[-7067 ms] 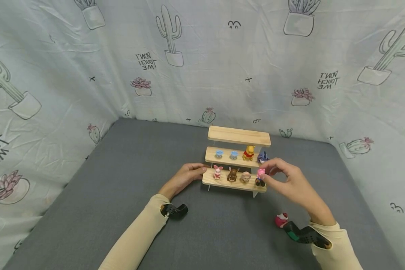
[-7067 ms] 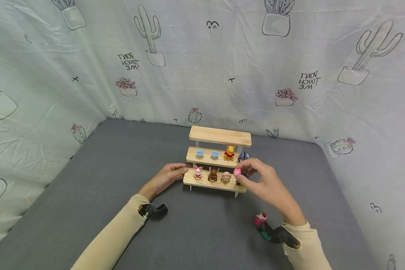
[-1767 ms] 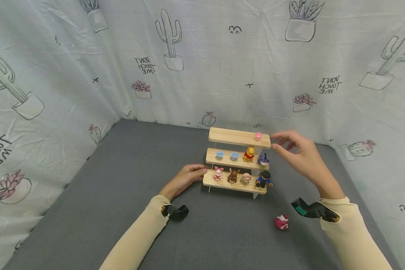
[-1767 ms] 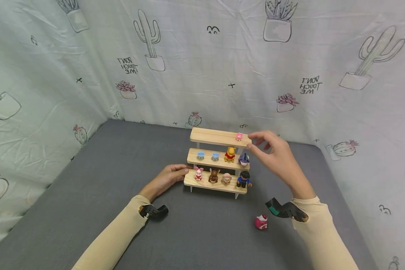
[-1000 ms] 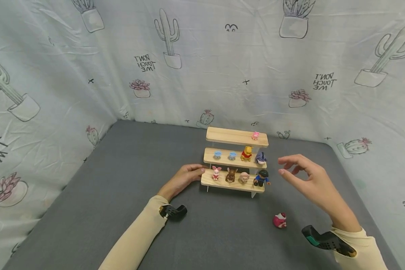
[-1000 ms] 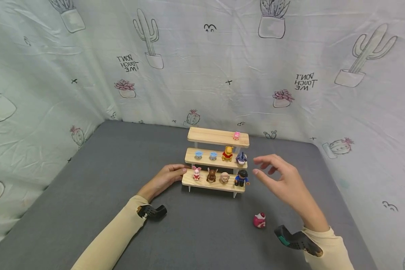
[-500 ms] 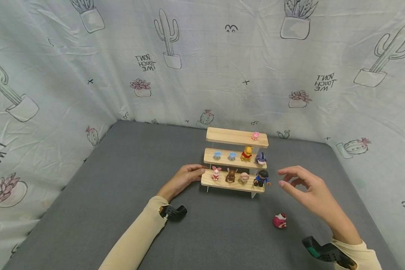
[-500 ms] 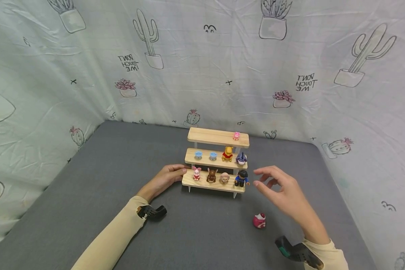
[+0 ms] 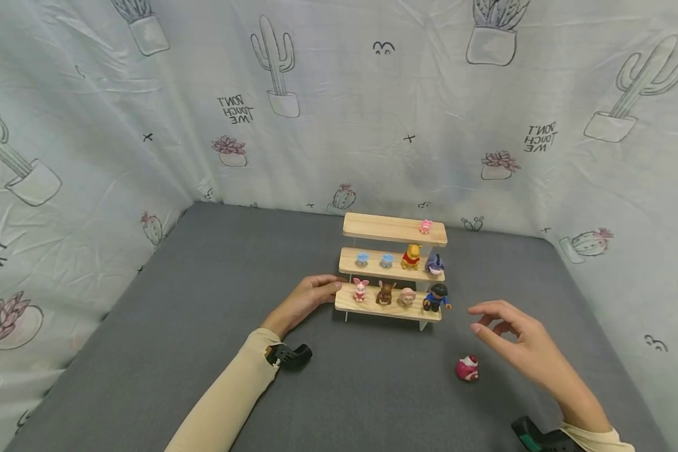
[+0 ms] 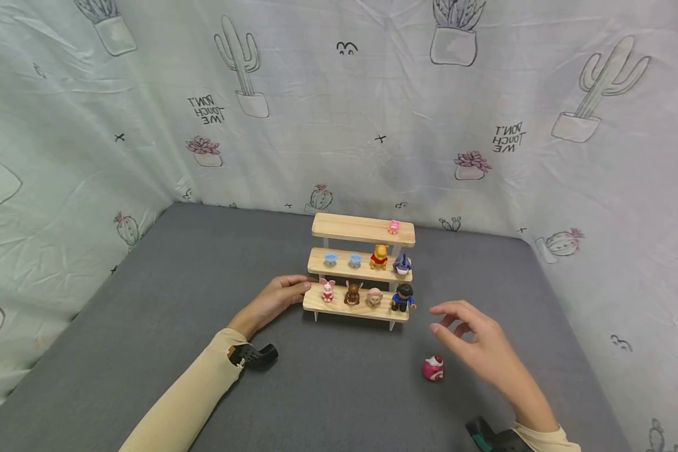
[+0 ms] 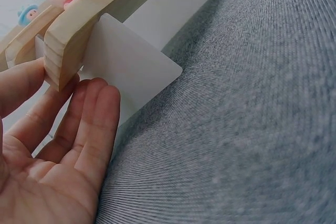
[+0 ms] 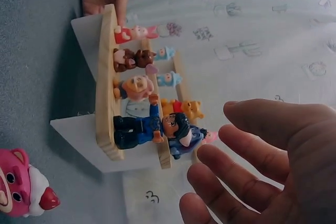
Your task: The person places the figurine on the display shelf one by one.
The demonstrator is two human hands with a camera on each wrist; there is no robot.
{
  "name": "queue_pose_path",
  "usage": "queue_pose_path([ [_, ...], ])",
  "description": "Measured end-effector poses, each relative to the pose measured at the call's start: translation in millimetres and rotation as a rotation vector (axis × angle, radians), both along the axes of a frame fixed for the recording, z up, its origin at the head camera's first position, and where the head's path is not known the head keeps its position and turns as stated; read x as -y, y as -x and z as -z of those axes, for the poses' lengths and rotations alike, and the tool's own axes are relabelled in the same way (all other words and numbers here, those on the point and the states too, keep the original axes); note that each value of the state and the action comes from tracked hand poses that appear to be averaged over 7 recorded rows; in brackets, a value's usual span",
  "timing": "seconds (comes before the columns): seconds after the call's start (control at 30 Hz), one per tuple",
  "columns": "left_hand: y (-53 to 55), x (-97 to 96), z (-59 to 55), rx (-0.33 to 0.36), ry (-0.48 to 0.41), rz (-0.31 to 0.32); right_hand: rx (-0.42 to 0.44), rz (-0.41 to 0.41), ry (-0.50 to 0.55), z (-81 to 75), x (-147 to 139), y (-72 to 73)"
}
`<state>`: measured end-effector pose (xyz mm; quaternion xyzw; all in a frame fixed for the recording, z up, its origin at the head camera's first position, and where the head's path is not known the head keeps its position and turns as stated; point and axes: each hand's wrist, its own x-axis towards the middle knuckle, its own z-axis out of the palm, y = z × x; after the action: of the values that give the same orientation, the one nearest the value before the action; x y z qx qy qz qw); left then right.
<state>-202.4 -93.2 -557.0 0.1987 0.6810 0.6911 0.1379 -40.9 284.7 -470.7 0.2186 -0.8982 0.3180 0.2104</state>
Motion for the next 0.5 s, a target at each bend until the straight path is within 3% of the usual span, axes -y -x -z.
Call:
queue_pose_path([
  [0.5,-0.5,1.5,-3.5,0.012,0.011,0.003,0.093,0.029,-0.045,14.6,-11.5,-8.7],
])
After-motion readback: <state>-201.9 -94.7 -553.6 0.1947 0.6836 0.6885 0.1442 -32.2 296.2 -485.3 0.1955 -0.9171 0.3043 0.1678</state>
